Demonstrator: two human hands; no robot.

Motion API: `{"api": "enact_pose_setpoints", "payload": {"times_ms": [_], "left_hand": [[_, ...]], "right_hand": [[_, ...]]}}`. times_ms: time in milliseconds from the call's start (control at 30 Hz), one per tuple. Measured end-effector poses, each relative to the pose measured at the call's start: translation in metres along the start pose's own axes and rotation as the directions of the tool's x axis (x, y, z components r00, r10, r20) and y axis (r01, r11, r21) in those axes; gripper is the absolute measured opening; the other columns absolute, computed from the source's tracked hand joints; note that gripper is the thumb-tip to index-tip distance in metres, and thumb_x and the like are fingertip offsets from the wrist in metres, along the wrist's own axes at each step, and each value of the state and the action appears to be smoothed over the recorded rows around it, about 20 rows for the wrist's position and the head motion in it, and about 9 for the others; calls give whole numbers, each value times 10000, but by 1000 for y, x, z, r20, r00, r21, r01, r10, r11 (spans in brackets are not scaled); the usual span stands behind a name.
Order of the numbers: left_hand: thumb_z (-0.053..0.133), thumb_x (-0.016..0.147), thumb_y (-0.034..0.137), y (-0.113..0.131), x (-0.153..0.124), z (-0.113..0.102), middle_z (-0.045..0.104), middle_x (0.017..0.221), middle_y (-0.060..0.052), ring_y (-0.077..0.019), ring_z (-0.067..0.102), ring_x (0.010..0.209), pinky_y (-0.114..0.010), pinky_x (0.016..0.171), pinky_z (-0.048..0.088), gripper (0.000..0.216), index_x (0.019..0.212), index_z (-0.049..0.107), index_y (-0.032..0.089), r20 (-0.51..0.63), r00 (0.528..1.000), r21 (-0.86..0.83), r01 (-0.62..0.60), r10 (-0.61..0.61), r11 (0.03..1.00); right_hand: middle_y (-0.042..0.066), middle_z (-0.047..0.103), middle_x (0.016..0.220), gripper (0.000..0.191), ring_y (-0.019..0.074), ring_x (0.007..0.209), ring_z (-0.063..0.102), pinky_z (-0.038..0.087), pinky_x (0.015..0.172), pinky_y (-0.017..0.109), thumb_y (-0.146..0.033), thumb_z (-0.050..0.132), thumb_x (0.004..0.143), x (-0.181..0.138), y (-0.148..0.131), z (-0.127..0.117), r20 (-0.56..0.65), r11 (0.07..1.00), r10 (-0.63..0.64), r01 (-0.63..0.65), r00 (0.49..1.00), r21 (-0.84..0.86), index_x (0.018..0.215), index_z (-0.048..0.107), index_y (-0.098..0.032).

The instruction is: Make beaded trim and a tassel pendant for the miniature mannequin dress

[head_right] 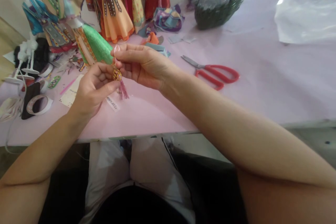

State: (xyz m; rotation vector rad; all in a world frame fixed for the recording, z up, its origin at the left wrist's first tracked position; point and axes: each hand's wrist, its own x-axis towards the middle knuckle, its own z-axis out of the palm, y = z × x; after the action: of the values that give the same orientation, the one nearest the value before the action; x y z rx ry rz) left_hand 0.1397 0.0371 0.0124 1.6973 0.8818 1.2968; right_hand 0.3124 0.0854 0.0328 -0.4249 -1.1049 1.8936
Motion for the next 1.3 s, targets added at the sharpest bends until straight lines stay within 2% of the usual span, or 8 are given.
{"api": "enact_pose_setpoints", "payload": {"times_ms": [267, 500, 600, 733, 833, 967, 1100, 1300], "left_hand": [[732, 808, 108, 1, -7, 4, 718, 925, 25, -118, 694, 804, -271, 736, 553, 280, 1006, 586, 241, -82, 990, 160, -102, 116, 982], [766, 801, 151, -5, -8, 2, 724, 1039, 7, -145, 711, 906, -307, 806, 544, 396, 1113, 543, 251, -56, 981, 321, -159, 186, 934], [771, 828, 205, -5, -8, 0, 725, 1071, -5, -160, 721, 955, -317, 843, 555, 369, 1115, 544, 251, -55, 982, 344, -149, 178, 927], [705, 908, 242, -6, -5, -4, 732, 1060, -20, -168, 732, 1002, -333, 916, 585, 208, 1083, 592, 237, -53, 992, 215, -99, 113, 972], [691, 925, 264, -9, -2, -6, 742, 1004, -22, -164, 749, 950, -350, 932, 611, 138, 1032, 619, 217, -18, 999, 61, -39, 40, 997], [702, 910, 267, -12, 0, -7, 770, 952, -19, -166, 776, 893, -359, 895, 645, 128, 995, 629, 206, 38, 993, -86, 118, -115, 989], [697, 906, 253, -12, 0, -8, 788, 887, -14, -178, 797, 867, -360, 865, 660, 108, 979, 633, 206, 58, 974, -132, 224, -218, 966], [715, 912, 288, -16, -1, -7, 769, 856, -2, -182, 805, 865, -377, 880, 664, 145, 960, 607, 203, 67, 981, -148, 189, -181, 971]], "right_hand": [[-40, 634, 684, 222, 58, 603, 635, 572, 609, 134, -110, 648, 997, 2, 4, -1, -22, 1000, 18, -18, 1000, -13, 783, 627, -165], [-43, 666, 693, 205, 40, 604, 660, 578, 634, 118, -106, 641, 1004, 0, 4, 0, -24, 999, 24, -25, 999, -30, 805, 642, -154], [-34, 696, 713, 182, 51, 621, 694, 594, 640, 126, -108, 671, 986, -2, 4, 2, -41, 998, 1, -3, 999, -58, 814, 637, -156], [-12, 711, 699, 171, 83, 626, 709, 597, 608, 147, -93, 692, 962, -5, 4, 7, -30, 987, -64, 58, 998, -153, 819, 640, -171], [-14, 690, 698, 188, 87, 609, 665, 577, 583, 150, -97, 752, 918, -8, 3, 10, -31, 965, -122, 111, 992, -238, 804, 641, -198], [-22, 635, 689, 215, 69, 575, 567, 520, 544, 145, -80, 760, 903, -9, 4, 11, -85, 930, -220, 182, 972, -320, 759, 658, -202], [-21, 631, 688, 214, 60, 569, 536, 477, 524, 151, -41, 727, 901, -6, 4, 8, -100, 912, -278, 230, 955, -339, 749, 701, -189], [-26, 640, 701, 176, 67, 594, 579, 509, 560, 147, -77, 756, 892, -4, 4, -1, -35, 939, -236, 218, 971, -266, 785, 705, -207]]}}
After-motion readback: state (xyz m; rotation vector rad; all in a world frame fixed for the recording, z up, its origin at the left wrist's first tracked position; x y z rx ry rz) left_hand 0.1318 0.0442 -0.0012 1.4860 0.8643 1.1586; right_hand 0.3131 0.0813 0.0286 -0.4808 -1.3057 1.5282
